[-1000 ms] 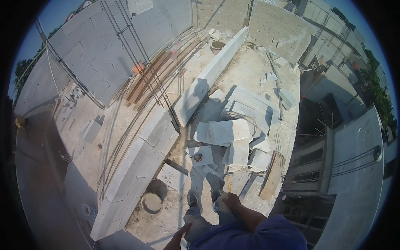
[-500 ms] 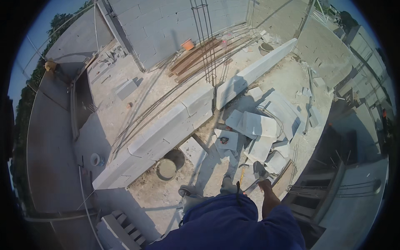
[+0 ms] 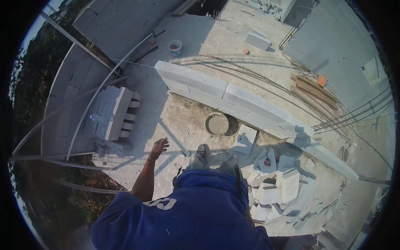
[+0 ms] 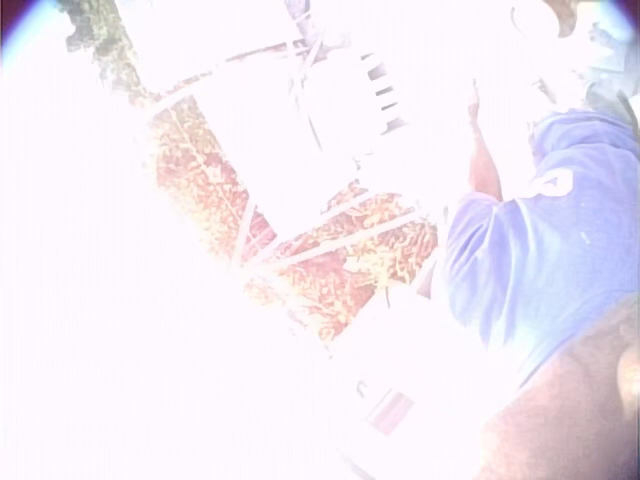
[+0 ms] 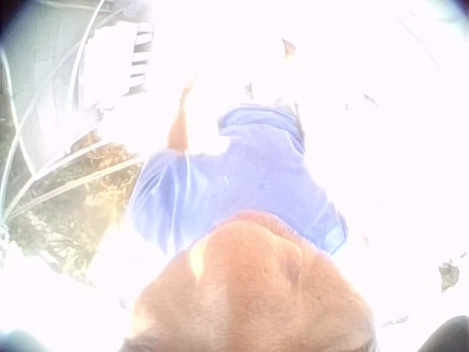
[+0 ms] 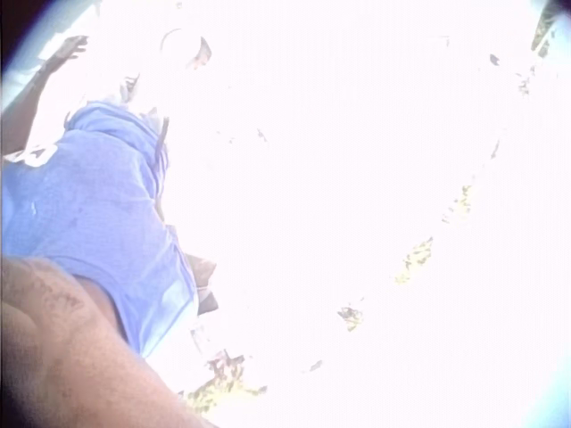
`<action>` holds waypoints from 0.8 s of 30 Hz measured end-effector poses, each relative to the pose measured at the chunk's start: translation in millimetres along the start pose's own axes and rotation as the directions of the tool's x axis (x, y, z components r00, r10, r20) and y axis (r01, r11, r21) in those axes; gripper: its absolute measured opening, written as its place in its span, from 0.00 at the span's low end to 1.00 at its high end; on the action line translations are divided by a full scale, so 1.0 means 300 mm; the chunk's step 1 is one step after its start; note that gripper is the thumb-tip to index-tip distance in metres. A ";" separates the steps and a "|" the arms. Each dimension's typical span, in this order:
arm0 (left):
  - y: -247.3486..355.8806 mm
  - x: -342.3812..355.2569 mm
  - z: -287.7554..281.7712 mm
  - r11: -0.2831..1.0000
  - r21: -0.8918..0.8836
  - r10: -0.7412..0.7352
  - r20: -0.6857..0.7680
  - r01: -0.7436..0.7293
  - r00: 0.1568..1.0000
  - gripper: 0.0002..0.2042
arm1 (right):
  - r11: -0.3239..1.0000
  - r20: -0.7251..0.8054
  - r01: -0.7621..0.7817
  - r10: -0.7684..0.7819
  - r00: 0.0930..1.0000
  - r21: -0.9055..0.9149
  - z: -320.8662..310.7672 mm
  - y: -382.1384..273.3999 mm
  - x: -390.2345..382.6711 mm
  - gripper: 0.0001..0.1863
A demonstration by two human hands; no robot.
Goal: Measuring, cutting, and laying aerated concrete blocks on a wall under construction.
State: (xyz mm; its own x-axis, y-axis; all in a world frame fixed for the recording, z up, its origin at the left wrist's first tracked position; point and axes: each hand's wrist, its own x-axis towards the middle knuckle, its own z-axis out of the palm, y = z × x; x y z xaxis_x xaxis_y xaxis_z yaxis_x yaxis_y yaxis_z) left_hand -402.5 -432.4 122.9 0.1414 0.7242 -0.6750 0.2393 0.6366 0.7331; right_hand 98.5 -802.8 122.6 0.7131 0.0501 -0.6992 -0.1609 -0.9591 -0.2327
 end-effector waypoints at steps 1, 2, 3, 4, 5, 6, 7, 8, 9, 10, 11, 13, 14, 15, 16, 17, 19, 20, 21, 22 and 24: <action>-0.043 -0.028 -0.044 0.999 -0.015 -0.036 -0.056 0.036 0.998 0.40 | 0.999 0.012 0.045 -0.044 0.999 -0.031 0.018 -0.058 0.022 0.18; -0.099 -0.051 -0.095 0.997 -0.028 -0.073 -0.113 0.070 0.991 0.40 | 0.994 0.029 0.088 -0.087 0.996 -0.058 0.051 -0.126 0.035 0.18; -0.176 -0.090 -0.136 0.993 -0.059 -0.106 -0.167 0.098 0.980 0.40 | 0.988 0.046 0.130 -0.126 0.991 -0.079 0.081 -0.189 0.049 0.17; -0.277 -0.138 -0.176 0.988 -0.085 -0.142 -0.217 0.126 0.966 0.40 | 0.982 0.064 0.165 -0.160 0.985 -0.095 0.113 -0.244 0.058 0.17; -0.374 -0.180 -0.202 0.975 -0.110 -0.215 -0.251 0.193 0.944 0.38 | 0.976 0.074 0.190 -0.183 0.980 -0.103 0.133 -0.276 0.067 0.17; -0.462 -0.229 -0.233 0.928 -0.156 -0.370 -0.273 0.339 0.888 0.36 | 0.972 0.082 0.210 -0.202 0.976 -0.107 0.158 -0.302 0.073 0.17; -0.564 -0.169 -0.138 0.896 -0.144 -0.442 -0.203 0.420 0.874 0.35 | 0.979 -0.014 0.180 -0.182 0.983 -0.096 0.133 -0.145 0.296 0.17; -0.664 -0.288 -0.166 0.891 -0.217 -0.451 -0.318 0.399 0.834 0.25 | 0.966 0.160 0.214 -0.191 0.969 -0.146 0.163 -0.285 0.229 0.19; -0.746 -0.405 -0.202 0.836 -0.246 -0.547 -0.327 0.490 0.771 0.27 | 0.989 0.297 0.116 -0.137 0.945 0.087 0.212 -0.408 0.143 0.20; -0.756 -0.429 -0.154 0.798 -0.236 -0.601 -0.261 0.554 0.755 0.31 | 0.979 0.268 0.151 -0.183 0.946 0.137 0.175 -0.445 0.158 0.21; -0.732 -0.447 -0.095 0.756 -0.216 -0.653 -0.194 0.618 0.732 0.35 | 0.978 0.345 0.080 -0.144 0.928 0.195 0.139 -0.472 0.210 0.20; -0.514 -0.408 -0.061 0.784 -0.046 -0.620 -0.129 0.620 0.774 0.35 | 0.973 0.291 0.141 -0.190 0.938 0.182 0.141 -0.604 0.139 0.23; -0.442 -0.357 -0.052 0.801 0.005 -0.595 -0.099 0.598 0.798 0.35 | 0.971 0.331 0.198 -0.232 0.915 0.134 0.159 -0.685 0.119 0.24; -0.376 -0.306 -0.032 0.813 0.072 -0.576 -0.052 0.578 0.816 0.35 | 0.957 0.275 0.286 -0.291 0.917 0.058 0.171 -0.702 0.140 0.26; -0.323 -0.270 -0.024 0.820 0.117 -0.561 -0.023 0.560 0.827 0.35 | 0.944 0.248 0.325 -0.300 0.921 -0.065 0.183 -0.744 0.127 0.29; -0.272 -0.213 0.015 0.831 0.157 -0.543 0.017 0.534 0.839 0.35 | 0.933 0.284 0.348 -0.309 0.908 -0.094 0.166 -0.738 0.155 0.31; -0.247 -0.117 0.057 0.852 0.172 -0.510 0.057 0.495 0.858 0.36 | 0.955 0.242 0.293 -0.273 0.931 -0.047 0.132 -0.716 0.153 0.31; -0.244 -0.076 0.072 0.863 0.163 -0.494 0.071 0.479 0.866 0.36 | 0.965 0.262 0.258 -0.238 0.935 -0.044 0.127 -0.701 0.152 0.31; -0.246 -0.042 0.089 0.872 0.150 -0.480 0.083 0.466 0.873 0.36 | 0.973 0.285 0.226 -0.204 0.937 -0.045 0.122 -0.683 0.149 0.31; -0.254 -0.015 0.108 0.880 0.133 -0.469 0.094 0.456 0.878 0.36 | 0.983 0.261 0.172 -0.181 0.948 0.059 0.109 -0.651 0.142 0.26; -0.256 0.021 0.139 0.893 0.092 -0.449 0.108 0.441 0.887 0.36 | 0.987 0.268 0.070 -0.107 0.958 0.143 0.101 -0.559 0.147 0.26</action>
State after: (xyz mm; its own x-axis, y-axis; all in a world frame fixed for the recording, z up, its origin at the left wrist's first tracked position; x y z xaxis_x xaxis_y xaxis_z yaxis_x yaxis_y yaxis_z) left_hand -380.0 -487.7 59.0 0.1213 0.3279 -0.9369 0.3646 0.8632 0.3493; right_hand 136.3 -631.2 110.3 0.5175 0.2250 -0.8256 -0.2065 -0.9035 -0.3757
